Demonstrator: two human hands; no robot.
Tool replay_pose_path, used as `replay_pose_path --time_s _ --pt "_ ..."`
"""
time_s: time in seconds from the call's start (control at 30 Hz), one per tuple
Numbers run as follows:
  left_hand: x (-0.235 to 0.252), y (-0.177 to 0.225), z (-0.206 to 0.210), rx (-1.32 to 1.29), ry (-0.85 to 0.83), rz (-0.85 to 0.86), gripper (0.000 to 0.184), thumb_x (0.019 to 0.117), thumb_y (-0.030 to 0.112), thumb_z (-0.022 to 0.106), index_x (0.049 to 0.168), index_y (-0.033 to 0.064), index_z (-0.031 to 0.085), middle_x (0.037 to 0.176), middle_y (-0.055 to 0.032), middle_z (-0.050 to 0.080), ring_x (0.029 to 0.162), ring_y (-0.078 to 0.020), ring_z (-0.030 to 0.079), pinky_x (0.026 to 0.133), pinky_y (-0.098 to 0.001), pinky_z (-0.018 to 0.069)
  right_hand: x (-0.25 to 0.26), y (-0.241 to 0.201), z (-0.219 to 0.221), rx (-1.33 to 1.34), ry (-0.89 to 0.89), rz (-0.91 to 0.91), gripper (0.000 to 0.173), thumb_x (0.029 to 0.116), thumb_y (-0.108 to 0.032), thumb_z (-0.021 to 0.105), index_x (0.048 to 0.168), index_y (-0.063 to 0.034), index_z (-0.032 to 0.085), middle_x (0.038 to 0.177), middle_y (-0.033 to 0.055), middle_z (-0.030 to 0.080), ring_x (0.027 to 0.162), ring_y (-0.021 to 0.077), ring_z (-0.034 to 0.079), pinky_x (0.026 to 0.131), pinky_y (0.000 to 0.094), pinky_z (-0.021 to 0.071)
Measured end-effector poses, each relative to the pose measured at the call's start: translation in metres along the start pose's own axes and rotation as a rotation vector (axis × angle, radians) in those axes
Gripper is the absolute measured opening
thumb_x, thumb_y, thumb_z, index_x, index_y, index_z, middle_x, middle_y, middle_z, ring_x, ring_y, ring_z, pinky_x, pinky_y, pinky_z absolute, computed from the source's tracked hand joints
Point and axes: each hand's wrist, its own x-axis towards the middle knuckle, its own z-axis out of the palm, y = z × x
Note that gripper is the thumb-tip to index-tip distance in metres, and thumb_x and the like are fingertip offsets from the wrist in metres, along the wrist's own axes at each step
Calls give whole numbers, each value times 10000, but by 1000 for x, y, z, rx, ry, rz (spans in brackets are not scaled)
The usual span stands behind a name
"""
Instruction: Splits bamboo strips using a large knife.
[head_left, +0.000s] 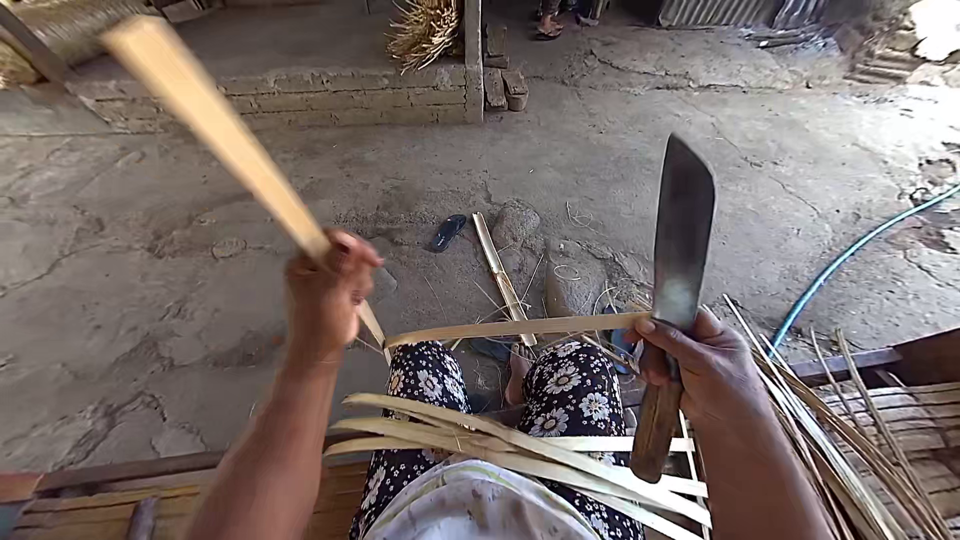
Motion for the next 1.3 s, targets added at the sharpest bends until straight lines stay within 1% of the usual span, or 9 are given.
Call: replay_pose_path --time_s 0.1,0.2,0.3,0.4,0.63,0.93,1.07,1.2,1.3 --pt "10 -10 26 -17 -158 64 523 971 686 467 1107 238 700 655 154 521 519 30 445 491 -140 395 -11 -36 17 -162 -23 -220 267 1026 -305 584 1229 -132 573 752 -40 719 432 27 558 377 178 477" --pt "10 -9 37 -87 -80 49 460 1028 593 447 962 224 714 678 129 584 568 11 522 548 -151 460 -39 -28 41 -452 -108 -290 334 1054 -336 549 1216 -50 605 755 -44 690 480 30 565 406 229 497" --pt "7 -6 52 -113 15 28 238 1018 408 597 848 271 691 684 138 628 554 19 562 541 -153 505 -55 5 78 -740 -309 -138 284 1023 -262 597 1131 -11 674 746 96 704 625 242 696 583 475 588" --pt "4 0 69 -79 28 24 248 1038 347 568 821 258 649 642 155 560 502 31 481 488 -131 439 -46 32 113 -873 -572 124 287 1042 -258 555 1208 -41 643 876 173 709 834 355 717 765 585 571" --pt "4 30 75 -100 56 112 247 1037 341 578 816 259 652 642 144 546 517 32 462 497 -133 411 -39 53 175 -1025 -828 89 337 1094 -291 419 1247 -54 605 969 207 706 963 403 707 815 604 547" --pt "4 32 60 -79 238 236 260 1078 324 513 849 222 579 636 115 476 498 6 421 471 -146 383 -46 39 199 -828 -649 -128 332 1092 -288 440 1165 -14 614 777 131 662 729 291 696 688 471 570" --pt "-1 47 66 -135 185 271 273 1083 352 498 859 215 571 640 110 475 493 9 412 467 -138 380 -42 70 212 -959 -808 59 361 1109 -281 406 1279 -4 563 971 208 692 959 377 705 855 543 551" --pt "6 40 55 -185 210 273 319 1087 330 486 803 202 553 620 95 460 477 -10 404 458 -155 379 -21 67 211 -798 -905 245 358 1115 -310 431 1245 -8 571 809 128 648 663 240 671 664 421 581" --pt "8 39 53 -115 221 285 315 1100 342 450 833 207 549 647 98 460 490 -5 400 464 -146 372 -25 24 213 -815 -811 144 351 1112 -315 425 1198 -20 593 818 109 650 703 236 675 703 429 574"
